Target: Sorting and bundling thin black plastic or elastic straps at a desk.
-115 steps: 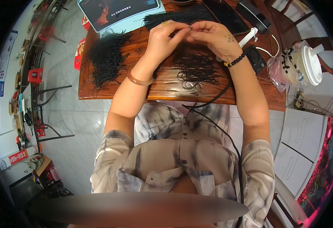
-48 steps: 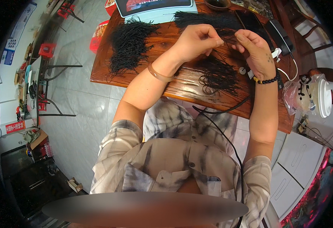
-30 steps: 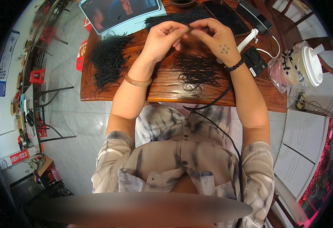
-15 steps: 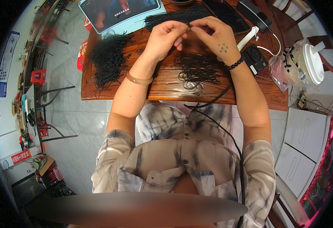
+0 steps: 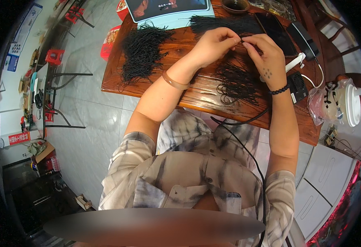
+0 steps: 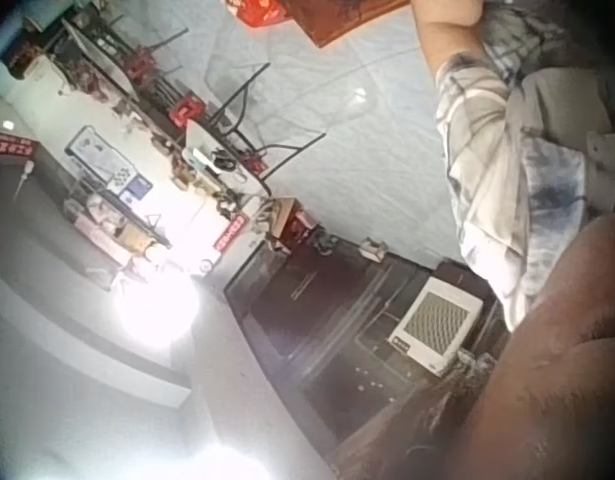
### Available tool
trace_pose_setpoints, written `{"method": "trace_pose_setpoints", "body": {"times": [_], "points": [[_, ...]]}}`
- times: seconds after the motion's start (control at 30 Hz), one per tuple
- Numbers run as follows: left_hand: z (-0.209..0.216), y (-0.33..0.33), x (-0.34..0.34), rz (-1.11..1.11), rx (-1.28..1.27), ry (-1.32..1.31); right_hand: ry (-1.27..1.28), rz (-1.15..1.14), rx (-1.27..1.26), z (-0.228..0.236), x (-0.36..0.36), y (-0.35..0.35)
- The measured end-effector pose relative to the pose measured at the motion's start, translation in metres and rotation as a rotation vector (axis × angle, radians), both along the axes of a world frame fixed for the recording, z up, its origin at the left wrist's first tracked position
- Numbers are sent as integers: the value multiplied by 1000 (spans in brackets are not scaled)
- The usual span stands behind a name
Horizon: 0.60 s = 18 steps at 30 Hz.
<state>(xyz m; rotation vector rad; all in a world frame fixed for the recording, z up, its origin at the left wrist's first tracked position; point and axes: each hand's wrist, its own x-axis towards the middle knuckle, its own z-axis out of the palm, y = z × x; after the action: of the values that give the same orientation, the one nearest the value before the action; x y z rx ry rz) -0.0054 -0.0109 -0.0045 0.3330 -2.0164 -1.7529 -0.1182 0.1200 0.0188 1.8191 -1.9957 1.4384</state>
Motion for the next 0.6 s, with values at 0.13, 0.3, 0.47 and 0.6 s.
{"method": "trace_pose_setpoints", "body": {"times": [0.13, 0.3, 0.47, 0.6], "points": [[-2, -2, -2, 32, -120, 24, 10, -35, 26, 2, 3, 1], [-1, -1, 0, 18, -205, -40, 32, -71, 31, 2, 4, -1], [-7, -1, -4, 27, -263, -34, 68, -89, 34, -1, 3, -1], [-7, 2, -2, 23, -225, -32, 130, -155, 46, -5, 3, -3]]}}
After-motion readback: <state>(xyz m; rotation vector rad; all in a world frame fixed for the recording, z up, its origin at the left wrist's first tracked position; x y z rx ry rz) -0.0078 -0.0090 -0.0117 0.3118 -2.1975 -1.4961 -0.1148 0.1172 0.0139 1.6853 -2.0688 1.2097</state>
